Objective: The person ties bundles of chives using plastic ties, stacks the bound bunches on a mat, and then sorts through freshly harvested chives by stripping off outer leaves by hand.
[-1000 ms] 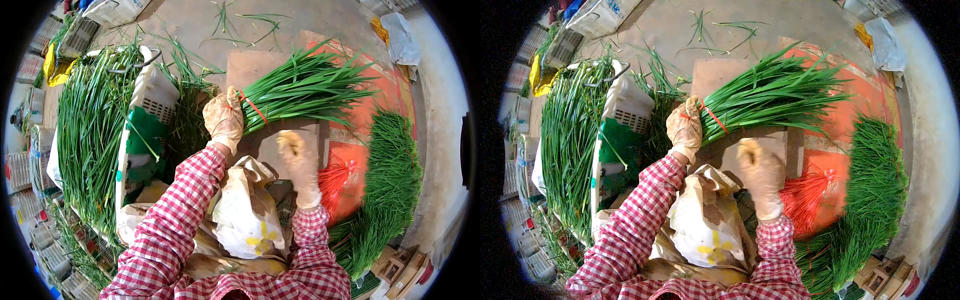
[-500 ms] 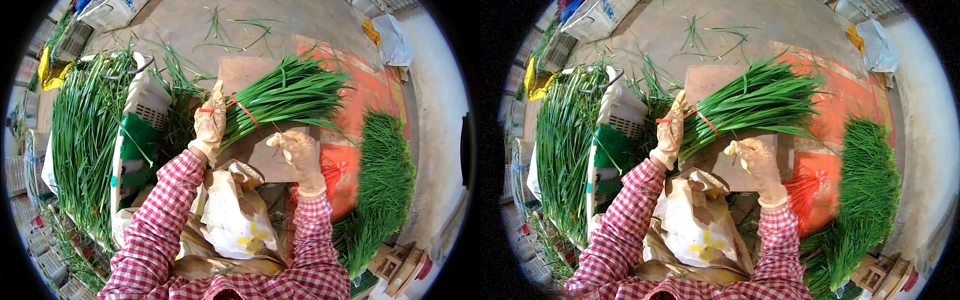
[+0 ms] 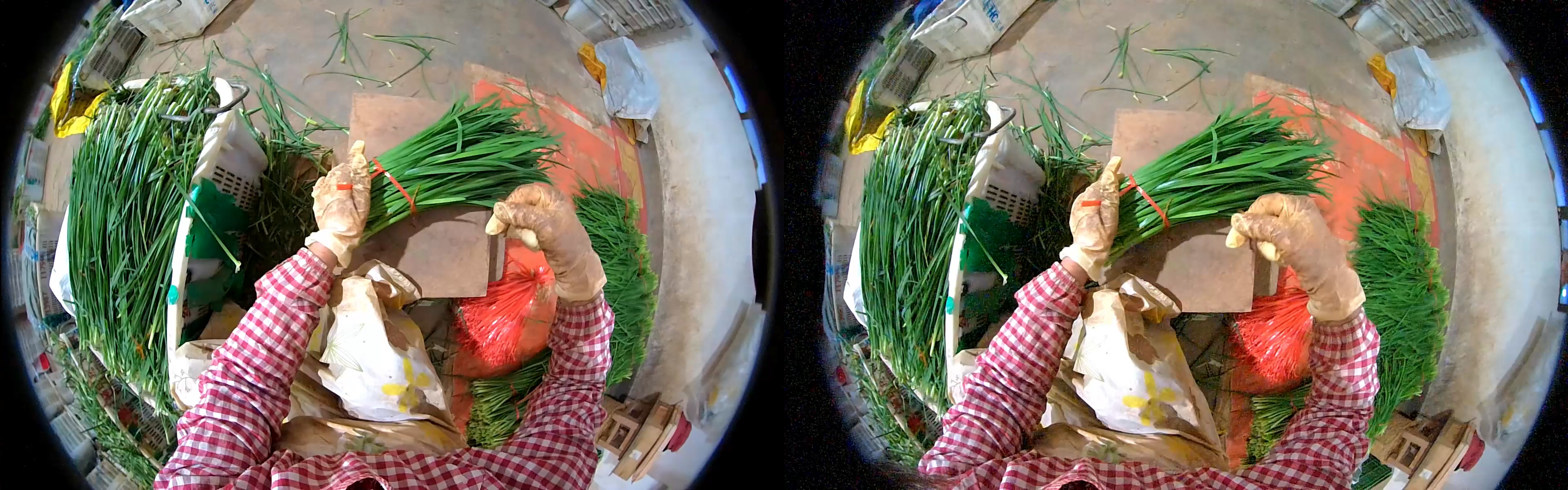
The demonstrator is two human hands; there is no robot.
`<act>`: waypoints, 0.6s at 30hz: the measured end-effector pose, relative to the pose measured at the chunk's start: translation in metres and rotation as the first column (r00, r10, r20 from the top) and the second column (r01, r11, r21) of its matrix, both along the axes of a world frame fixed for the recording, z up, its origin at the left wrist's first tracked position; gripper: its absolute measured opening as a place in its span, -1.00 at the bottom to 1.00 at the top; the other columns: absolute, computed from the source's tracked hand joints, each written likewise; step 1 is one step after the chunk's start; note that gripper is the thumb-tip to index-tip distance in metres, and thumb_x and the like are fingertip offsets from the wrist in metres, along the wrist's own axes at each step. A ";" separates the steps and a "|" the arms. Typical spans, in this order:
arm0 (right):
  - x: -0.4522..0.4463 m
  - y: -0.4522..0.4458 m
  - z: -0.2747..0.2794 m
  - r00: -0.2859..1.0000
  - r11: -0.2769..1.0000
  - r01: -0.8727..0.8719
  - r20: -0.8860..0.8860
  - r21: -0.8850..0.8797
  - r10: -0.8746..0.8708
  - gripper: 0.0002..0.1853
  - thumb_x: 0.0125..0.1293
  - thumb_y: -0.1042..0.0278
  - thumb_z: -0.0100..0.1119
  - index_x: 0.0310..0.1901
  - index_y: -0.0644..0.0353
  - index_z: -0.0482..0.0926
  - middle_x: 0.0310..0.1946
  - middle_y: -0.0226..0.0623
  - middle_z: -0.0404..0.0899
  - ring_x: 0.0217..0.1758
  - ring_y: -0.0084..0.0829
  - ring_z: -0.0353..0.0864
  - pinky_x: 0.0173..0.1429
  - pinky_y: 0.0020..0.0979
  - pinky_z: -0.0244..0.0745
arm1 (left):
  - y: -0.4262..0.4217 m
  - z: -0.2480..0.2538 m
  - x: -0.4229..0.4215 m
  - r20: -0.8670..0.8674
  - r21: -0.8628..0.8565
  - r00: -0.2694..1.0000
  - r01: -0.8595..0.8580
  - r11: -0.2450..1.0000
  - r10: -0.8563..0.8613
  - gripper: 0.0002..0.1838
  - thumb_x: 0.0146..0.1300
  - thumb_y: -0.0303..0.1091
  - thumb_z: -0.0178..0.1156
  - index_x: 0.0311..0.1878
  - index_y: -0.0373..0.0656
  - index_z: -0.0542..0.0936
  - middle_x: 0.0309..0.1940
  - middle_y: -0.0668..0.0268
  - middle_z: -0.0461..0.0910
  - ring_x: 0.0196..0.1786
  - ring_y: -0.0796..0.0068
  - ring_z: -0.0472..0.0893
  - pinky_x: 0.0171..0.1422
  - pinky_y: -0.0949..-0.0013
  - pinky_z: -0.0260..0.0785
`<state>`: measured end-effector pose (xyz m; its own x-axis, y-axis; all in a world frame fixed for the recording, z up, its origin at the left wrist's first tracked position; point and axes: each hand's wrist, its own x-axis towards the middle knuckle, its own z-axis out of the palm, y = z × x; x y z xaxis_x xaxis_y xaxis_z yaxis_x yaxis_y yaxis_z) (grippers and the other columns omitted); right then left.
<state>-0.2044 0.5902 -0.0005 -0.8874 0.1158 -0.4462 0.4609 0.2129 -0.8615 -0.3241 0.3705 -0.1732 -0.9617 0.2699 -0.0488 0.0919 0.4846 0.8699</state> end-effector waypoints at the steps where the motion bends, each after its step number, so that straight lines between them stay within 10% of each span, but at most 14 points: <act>1: 0.000 -0.004 -0.002 1.000 1.000 -0.005 0.001 0.000 0.005 -0.72 0.24 0.17 0.16 -0.43 0.24 0.65 -0.65 -0.55 0.45 -0.61 -0.75 0.20 -0.52 -0.64 0.03 | 0.002 0.000 0.004 -0.176 -0.044 0.984 -0.026 0.999 0.018 -0.52 0.45 -0.01 -0.16 0.16 -0.13 0.51 -0.15 0.13 0.64 -0.04 0.28 0.61 0.08 0.29 0.38; 5: 0.006 -0.041 -0.047 0.996 0.993 0.089 0.010 -0.080 -0.089 -0.78 0.35 0.31 0.08 -0.19 0.24 0.66 -0.49 -0.38 0.66 -0.46 -0.64 0.59 -0.42 -0.62 0.47 | 0.010 -0.002 0.009 -0.397 -0.271 0.917 -0.165 0.949 0.046 -0.55 0.44 -0.03 -0.17 0.10 -0.10 0.55 -0.30 0.05 0.62 -0.22 0.10 0.58 -0.09 0.17 0.40; 7: 0.011 -0.056 -0.090 0.979 0.968 0.184 -0.117 0.170 -0.166 -0.79 0.35 0.34 0.08 -0.17 0.27 0.64 -0.47 -0.31 0.66 -0.44 -0.56 0.63 -0.38 -0.56 0.52 | 0.012 -0.002 0.010 -0.405 -0.277 0.910 -0.221 0.935 0.095 -0.55 0.43 -0.02 -0.18 0.07 -0.09 0.57 -0.41 0.04 0.59 -0.28 0.06 0.56 -0.14 0.10 0.37; 13: 0.008 -0.097 -0.141 0.780 0.843 0.537 -0.387 0.013 -0.491 -0.82 0.31 0.37 0.12 -0.21 0.29 0.63 -0.39 -0.25 0.68 -0.40 -0.51 0.66 -0.34 -0.50 0.54 | 0.012 -0.009 0.016 -0.485 -0.231 0.866 -0.259 0.938 0.121 -0.56 0.42 -0.03 -0.17 0.00 -0.12 0.59 -0.42 0.08 0.59 -0.29 0.07 0.55 -0.12 0.06 0.35; 18: -0.011 -0.102 -0.138 0.896 0.767 0.423 -0.346 0.482 -0.278 -0.66 0.17 0.11 0.28 -0.45 0.29 0.56 -0.54 -0.03 0.53 -0.45 -0.07 0.57 -0.34 -0.18 0.44 | 0.012 -0.008 0.020 -0.492 -0.241 0.867 -0.220 0.945 0.077 -0.61 0.41 -0.07 -0.15 -0.10 -0.11 0.60 -0.36 0.14 0.60 -0.23 0.12 0.56 -0.02 0.13 0.31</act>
